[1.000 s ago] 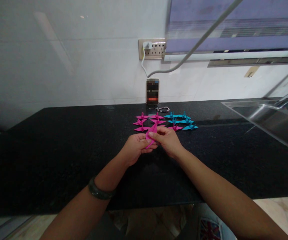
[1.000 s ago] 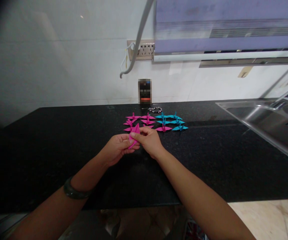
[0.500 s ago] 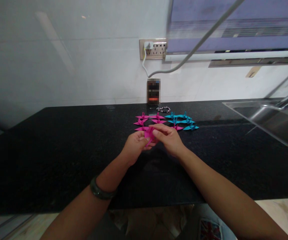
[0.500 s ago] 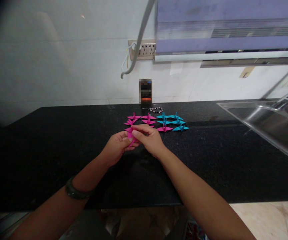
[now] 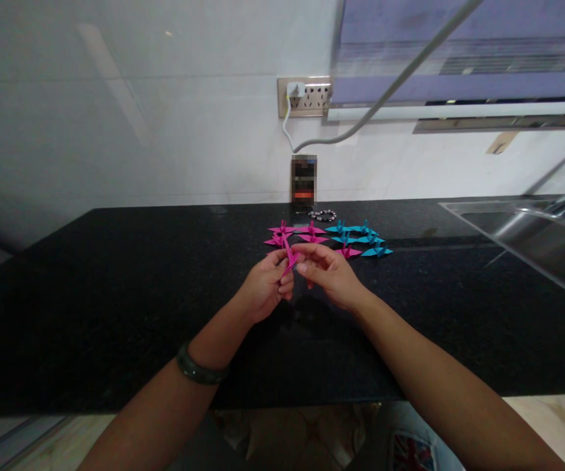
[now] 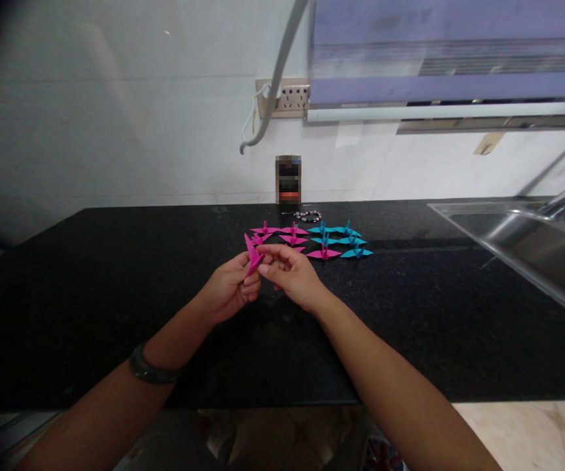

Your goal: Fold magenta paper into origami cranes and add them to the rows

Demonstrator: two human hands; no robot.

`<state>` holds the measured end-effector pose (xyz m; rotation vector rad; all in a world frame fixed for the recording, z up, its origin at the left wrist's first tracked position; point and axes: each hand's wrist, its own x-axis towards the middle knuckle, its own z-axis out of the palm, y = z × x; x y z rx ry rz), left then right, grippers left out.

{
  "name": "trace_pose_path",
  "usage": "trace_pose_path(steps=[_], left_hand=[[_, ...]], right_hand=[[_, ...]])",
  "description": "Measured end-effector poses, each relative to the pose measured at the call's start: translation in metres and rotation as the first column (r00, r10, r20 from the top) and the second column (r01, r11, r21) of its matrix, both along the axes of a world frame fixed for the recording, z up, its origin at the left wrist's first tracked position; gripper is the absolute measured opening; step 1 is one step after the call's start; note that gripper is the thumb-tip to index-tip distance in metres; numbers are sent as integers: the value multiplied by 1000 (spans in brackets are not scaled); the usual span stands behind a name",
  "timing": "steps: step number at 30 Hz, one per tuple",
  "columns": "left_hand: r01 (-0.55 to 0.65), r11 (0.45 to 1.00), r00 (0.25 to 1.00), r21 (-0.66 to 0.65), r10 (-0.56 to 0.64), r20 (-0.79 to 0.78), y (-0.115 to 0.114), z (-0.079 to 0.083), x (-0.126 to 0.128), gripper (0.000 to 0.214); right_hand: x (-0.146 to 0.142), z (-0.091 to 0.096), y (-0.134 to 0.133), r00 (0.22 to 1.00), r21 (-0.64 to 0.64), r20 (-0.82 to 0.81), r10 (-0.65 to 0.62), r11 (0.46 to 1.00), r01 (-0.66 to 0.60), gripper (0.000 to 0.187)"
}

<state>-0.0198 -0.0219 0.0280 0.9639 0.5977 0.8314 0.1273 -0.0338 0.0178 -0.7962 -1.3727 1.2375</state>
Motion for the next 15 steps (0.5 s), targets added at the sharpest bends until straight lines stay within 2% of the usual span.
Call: trace_pose_path(steps=[4,8,12,15], left_hand=[[121,988,993,-93,-120,17,-2,1,-3,30],[162,982,987,-97,-163,0,-2,-1,-4,30],[126,991,990,-39,-128,-52,-2,-5,-1,30],[-6,1000,993,18,8,-115,0,-8,3,27]], right_hand=[[0,-1,1,998,13,62,-34,999,33,41],[-2,-1,2,999,8,18,-47,999,47,37],[-5,0,2,997,31,-59,-57,998,59,38],[-5,-2,4,993,35,-47,-107,993,109,37]])
